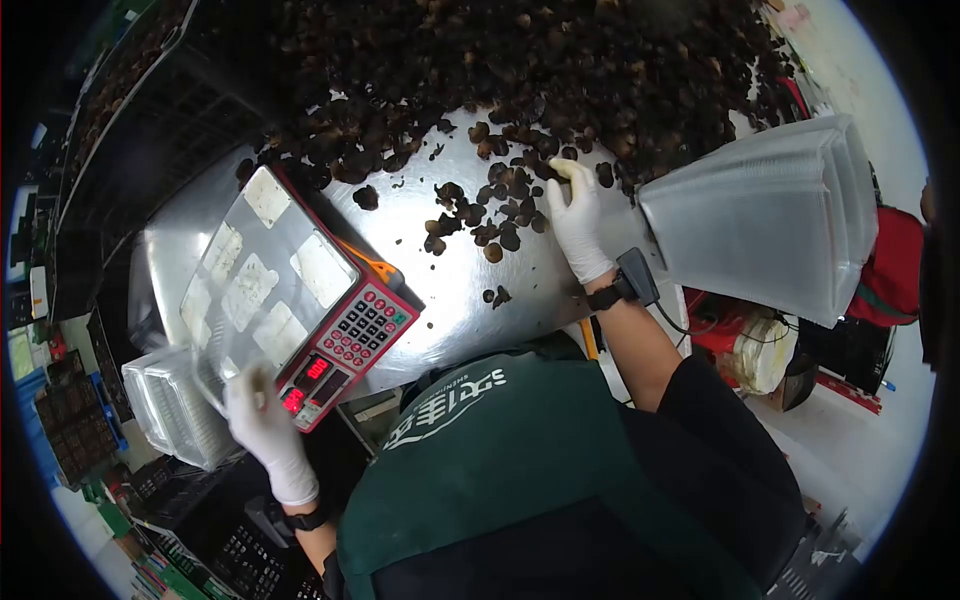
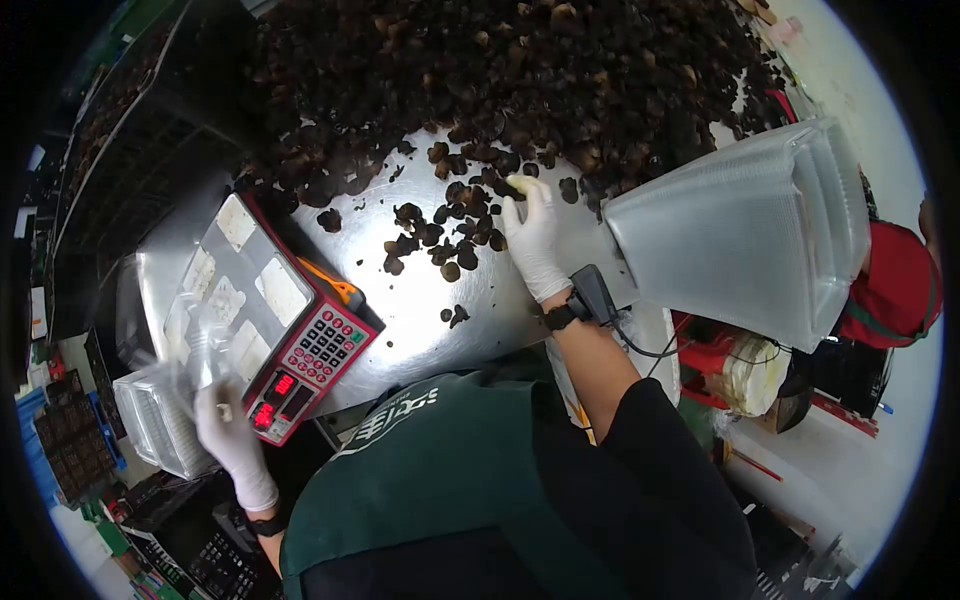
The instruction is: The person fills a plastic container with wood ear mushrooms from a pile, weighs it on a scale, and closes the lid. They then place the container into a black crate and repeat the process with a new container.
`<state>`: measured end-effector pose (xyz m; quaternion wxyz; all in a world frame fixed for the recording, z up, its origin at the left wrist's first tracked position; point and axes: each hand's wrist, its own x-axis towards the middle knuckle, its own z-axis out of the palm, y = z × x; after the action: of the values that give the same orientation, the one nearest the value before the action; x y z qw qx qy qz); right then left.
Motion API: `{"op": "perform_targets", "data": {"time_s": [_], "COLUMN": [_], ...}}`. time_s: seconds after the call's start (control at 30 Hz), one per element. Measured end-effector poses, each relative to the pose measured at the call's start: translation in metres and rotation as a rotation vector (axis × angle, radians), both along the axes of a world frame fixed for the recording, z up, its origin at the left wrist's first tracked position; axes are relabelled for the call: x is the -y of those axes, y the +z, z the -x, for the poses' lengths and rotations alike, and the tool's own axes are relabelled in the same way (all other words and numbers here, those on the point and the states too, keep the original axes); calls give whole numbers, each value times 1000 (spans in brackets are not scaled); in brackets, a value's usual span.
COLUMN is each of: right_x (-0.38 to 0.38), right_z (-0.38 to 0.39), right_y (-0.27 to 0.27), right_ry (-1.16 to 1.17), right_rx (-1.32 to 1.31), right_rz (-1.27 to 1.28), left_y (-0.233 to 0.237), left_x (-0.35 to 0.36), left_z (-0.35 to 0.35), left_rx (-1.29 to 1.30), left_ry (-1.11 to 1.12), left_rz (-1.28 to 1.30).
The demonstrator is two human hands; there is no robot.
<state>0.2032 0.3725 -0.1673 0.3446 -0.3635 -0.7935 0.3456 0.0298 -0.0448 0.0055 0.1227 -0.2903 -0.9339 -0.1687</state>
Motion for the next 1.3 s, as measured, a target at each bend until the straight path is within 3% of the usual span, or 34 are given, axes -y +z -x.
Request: {"op": "perform_targets", "data": {"time_s": [0.03, 0.1, 0.2, 0.3, 0.37, 0.43, 0.47, 0.57, 0.73, 0.83, 0.9, 1.1, 1.2, 1.23, 1.3], "right_x": [5, 12, 10, -9, -7, -3, 0, 1, -7, -11, -12, -5, 1, 7, 15], "right_z": [0, -1, 8, 32, 43, 42, 41, 38, 54, 51, 41, -53, -102, -119, -159], "right_y": [2, 2, 10, -3, 8, 11, 9, 13, 12, -4, -1, 3, 7, 13, 10], "right_ry": [46, 136, 166, 107, 204, 440, 533, 570, 663, 800, 824, 614, 448, 405, 277], "right_rx": [5, 16, 28, -51, 26, 110, 100, -3, 118, 94, 84, -26, -33, -32, 23], "right_rz": [-23, -68, -120, -110, -45, -156, -58, 244, -114, -195, -152, -151, -163, -146, -109], "left_y": [-10, -1, -3, -23, -47, -72, -92, -111, -137, -155, -160, -167, -175, -173, -160], "left_x": [0, -29, -45, -90, -120, -149, -161, -192, -231, -251, -262, -280, -291, -295, -299], "left_z": [-2, -15, -41, -63, -74, -86, -88, -92, -76, -64, -71, -174, -222, -238, -266], "left_rx": [45, -135, -23, 414, 754, 869, 760, 504, 380, 257, 394, 229, 402, 590, 772], "left_ry": [-1, -23, -265, -570, -566, -576, -595, -410, -189, -373, -447, -435, -455, -447, -515], "left_rz": [131, 138, -107, -188, -236, -217, -248, 6, -18, -183, -288, -387, -493, -584, -531]}}
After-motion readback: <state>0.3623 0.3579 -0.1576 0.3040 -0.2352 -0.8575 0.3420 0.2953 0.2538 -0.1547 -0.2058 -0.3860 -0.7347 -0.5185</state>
